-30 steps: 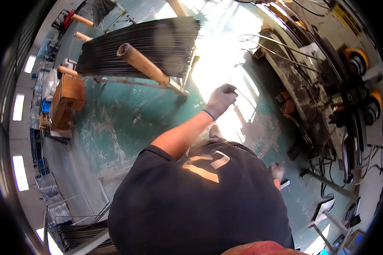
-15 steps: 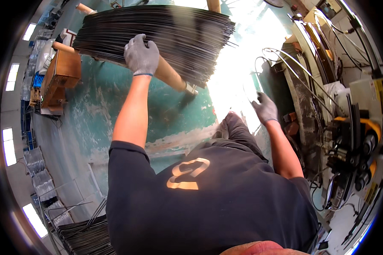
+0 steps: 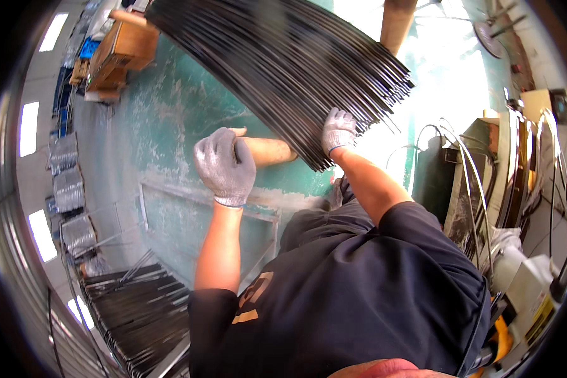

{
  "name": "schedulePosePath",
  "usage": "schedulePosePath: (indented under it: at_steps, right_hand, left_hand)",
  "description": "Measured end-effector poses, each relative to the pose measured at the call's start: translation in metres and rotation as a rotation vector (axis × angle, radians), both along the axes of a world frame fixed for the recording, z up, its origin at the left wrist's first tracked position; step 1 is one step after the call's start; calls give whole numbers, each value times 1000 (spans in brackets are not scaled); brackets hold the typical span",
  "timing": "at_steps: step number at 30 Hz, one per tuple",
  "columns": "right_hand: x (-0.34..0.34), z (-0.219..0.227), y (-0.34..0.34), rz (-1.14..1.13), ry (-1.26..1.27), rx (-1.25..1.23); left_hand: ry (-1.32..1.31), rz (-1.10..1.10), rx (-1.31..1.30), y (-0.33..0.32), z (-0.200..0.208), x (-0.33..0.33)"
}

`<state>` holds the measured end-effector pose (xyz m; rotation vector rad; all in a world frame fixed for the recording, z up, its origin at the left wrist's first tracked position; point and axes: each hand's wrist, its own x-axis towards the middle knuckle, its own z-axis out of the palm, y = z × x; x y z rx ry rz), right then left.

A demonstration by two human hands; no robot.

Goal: The person repeatedly picks up bundles of long metal rods, feeds them into a bending machine, and removes the bent pieces. The bent rods are stacked on the floor next to the machine.

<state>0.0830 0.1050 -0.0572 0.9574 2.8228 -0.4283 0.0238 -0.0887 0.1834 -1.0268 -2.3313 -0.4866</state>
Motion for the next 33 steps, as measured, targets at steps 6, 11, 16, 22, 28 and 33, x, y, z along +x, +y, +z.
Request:
schedulePosePath:
  at_steps: [6,11,16,22,28,33]
  right_hand:
    - [-17,13,42,109,-160,-336]
    - [-39,-15,85,245,-192,-435]
    - [-50,-1,104,230,-238,-642]
    - [-35,-22,130,-19,-71,-1406]
    - [-38,-13,131,97,1,-1232]
    - [-28,75,109,162,-86,-701]
  left_hand:
    - [-72,94,-19,9,5,2]
    - [-42,97,-2,10,-2,-3]
    - [-134,167,0,16,6,-1]
    - [-121,93,89,18,15,19]
    - [-363,-380,269,67,-17,77]
    - [-1194,-105,459,63,-91,70]
